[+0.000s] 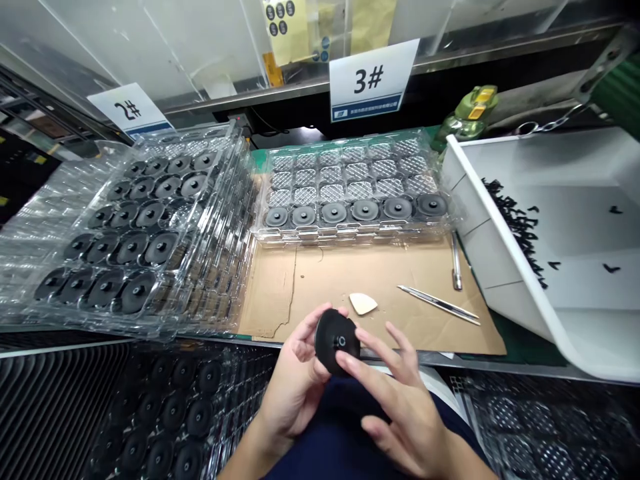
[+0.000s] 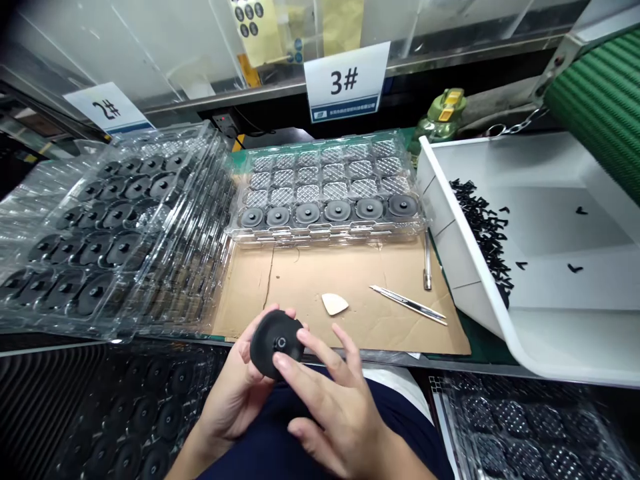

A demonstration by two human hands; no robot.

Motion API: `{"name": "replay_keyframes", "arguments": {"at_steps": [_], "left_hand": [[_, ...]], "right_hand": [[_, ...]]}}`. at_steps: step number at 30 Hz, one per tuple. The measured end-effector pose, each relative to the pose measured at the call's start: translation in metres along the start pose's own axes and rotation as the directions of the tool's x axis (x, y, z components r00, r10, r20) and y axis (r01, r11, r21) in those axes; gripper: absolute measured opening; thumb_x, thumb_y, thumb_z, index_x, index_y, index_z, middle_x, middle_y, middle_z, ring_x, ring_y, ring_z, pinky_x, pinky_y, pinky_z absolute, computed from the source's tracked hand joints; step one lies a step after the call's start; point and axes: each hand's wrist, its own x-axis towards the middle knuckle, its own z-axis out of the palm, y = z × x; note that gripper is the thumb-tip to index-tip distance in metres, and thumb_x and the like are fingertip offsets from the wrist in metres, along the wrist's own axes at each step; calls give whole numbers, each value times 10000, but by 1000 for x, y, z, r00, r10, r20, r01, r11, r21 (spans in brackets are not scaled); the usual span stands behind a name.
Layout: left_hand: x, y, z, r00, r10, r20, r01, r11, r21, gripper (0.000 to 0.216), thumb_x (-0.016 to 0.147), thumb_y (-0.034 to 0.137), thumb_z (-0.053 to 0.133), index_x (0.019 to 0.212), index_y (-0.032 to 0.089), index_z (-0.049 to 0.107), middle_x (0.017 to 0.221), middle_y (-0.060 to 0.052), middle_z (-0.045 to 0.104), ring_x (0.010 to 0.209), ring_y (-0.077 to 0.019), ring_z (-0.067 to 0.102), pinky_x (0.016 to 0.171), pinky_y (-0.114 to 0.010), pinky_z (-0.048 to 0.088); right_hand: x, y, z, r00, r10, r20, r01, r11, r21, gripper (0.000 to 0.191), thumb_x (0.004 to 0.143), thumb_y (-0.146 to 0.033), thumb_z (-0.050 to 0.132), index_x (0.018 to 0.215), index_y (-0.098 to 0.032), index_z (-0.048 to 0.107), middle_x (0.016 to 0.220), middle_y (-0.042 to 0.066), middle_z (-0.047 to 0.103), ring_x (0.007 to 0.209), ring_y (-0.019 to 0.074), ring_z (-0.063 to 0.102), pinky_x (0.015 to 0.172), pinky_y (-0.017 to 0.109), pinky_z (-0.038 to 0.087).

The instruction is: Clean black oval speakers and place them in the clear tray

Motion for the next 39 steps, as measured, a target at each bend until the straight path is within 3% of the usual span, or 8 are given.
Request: {"name": "replay_keyframes", "arguments": {"at_steps": [5,12,19,24,28,32,36,39], "left_hand": [[-3,0,-2,994,-52,95,55,998,-31,546,622,271,817,1140,264,642,1220,-58,646,1039,-181,634,845,-210,497],[-3,3,-3,944,-282,171,255,953,162,614,587,453,796,1117,176,659,1009,-89,720,987,-222,655,870,-260,468],[-4,0,-10,958,-229,175,227,973,30,610,636,396,782,1188,202,608,1173,-110,668,988,-229,664,834,-270,496],[-1,0,-7,956,-217,197,213,976,37,654,628,395,789,1201,142,601,1167,-149,662,1092,-243,610,881,-253,471],[-3,2,-7,950,-232,210,238,971,-3,613,644,386,781,1191,168,610,1154,-131,675,997,-249,662,818,-269,508],[-4,2,-9,945,-239,225,253,967,-37,528,659,346,780,1133,155,648,1097,-110,704,988,-202,666,852,-228,490],[-2,0,-10,943,-246,223,258,966,-28,581,657,379,775,1180,178,621,1179,-123,669,988,-232,670,858,-265,499],[-1,0,-9,943,-248,223,256,967,-6,572,670,363,771,1178,148,621,1164,-139,673,996,-220,662,856,-253,493]], "right_hand": [[-4,11,-12,998,57,-42,-59,997,-57,544,952,-391,330,1456,-211,238,1226,49,636,1364,247,320,1121,542,126],[26,21,-26,972,-172,160,174,985,-1,727,883,-619,357,1465,-207,213,1239,54,628,1389,262,270,1145,527,124],[4,21,-26,949,307,-74,-297,947,120,575,951,-512,238,1408,-176,329,1371,109,496,1325,254,383,1079,464,317],[9,16,-23,997,-45,64,43,998,41,581,939,-531,280,1417,-203,307,1266,60,601,1317,236,395,1123,476,226],[12,24,-21,991,127,-44,-130,990,-58,607,948,-523,224,1440,-169,262,1314,104,560,1343,262,354,1103,513,229],[7,25,-17,999,-24,26,25,1000,-18,662,919,-604,203,1446,-206,257,1264,61,605,1343,252,356,1137,504,150],[6,23,-16,984,177,-24,-177,984,-5,698,919,-606,137,1457,-169,219,1408,82,468,1377,241,298,1143,455,161],[8,23,-15,996,81,29,-82,996,23,746,883,-666,187,1463,-198,211,1410,66,470,1375,248,305,1158,467,128]]}}
